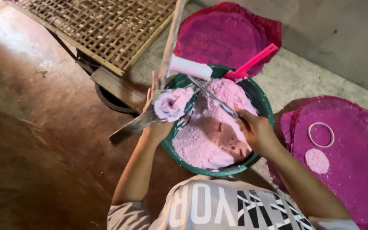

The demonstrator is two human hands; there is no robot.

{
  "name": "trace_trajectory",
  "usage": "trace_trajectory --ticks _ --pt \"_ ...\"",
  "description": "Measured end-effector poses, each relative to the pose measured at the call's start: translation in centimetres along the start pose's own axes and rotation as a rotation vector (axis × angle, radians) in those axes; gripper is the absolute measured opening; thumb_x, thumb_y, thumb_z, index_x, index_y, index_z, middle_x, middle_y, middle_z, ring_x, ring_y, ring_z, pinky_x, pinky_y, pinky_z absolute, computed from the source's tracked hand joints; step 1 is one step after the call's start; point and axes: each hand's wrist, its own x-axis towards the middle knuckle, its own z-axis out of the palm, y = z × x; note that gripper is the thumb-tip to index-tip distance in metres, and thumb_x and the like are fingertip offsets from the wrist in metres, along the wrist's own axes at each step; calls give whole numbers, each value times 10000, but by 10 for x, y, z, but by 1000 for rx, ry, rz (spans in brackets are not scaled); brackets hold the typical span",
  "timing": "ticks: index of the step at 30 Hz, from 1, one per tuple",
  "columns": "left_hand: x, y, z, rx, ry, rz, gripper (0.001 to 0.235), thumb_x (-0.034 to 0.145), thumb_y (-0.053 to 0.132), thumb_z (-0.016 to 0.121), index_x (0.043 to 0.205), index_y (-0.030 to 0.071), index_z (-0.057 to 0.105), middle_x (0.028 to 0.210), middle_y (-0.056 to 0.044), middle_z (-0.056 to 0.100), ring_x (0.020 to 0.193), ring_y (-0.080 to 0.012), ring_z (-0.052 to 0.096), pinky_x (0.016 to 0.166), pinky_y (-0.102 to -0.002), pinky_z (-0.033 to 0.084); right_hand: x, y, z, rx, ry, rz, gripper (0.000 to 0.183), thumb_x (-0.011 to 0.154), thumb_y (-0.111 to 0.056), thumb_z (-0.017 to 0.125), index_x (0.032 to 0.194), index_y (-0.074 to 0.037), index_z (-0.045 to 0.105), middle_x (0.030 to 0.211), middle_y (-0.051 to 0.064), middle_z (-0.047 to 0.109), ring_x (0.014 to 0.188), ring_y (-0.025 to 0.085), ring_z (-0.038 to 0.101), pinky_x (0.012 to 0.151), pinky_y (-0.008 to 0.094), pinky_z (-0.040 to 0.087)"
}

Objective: The person scoops pink cotton candy from a green bucket and packs it into a handheld metal mold. They press the mold onto a large purple glittery sheet to form circular pink discs, then release and repeat the process to create multiple sweets.

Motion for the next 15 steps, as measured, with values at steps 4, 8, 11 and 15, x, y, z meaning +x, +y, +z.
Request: trace_trajectory --ticks 4,8,11,15 --pt "12 10 3 395 -46 115 381 832 231 754 1194 124 701 1538 -234 308 1140 -364 574 826 -430 554 7 -17 25 157 -104 50 484 959 -86 613 1440 -78 561 759 136 663 620 143 612 574 335 521" --pt "23 5 8 472 -65 87 446 838 268 757 1248 103 702 1681 -251 220 1228 -403 567 889 -457 572 -17 -35 44 210 -167 10 494 977 -45 583 1468 -82 539 716 154 583 608 131 571 586 326 510" --pt "20 3 13 479 -59 54 538 771 318 780 1243 77 688 1648 -241 253 1159 -413 578 868 -469 565 -28 -35 35 285 -274 -38 488 963 -5 567 1447 -63 574 651 136 551 563 124 532 566 308 498" --pt "16 10 25 486 -39 111 481 769 356 815 1169 105 721 1614 -268 250 1110 -430 561 864 -475 553 -10 -22 21 219 -259 222 468 964 1 532 1423 -70 582 615 165 558 534 139 525 517 336 464"
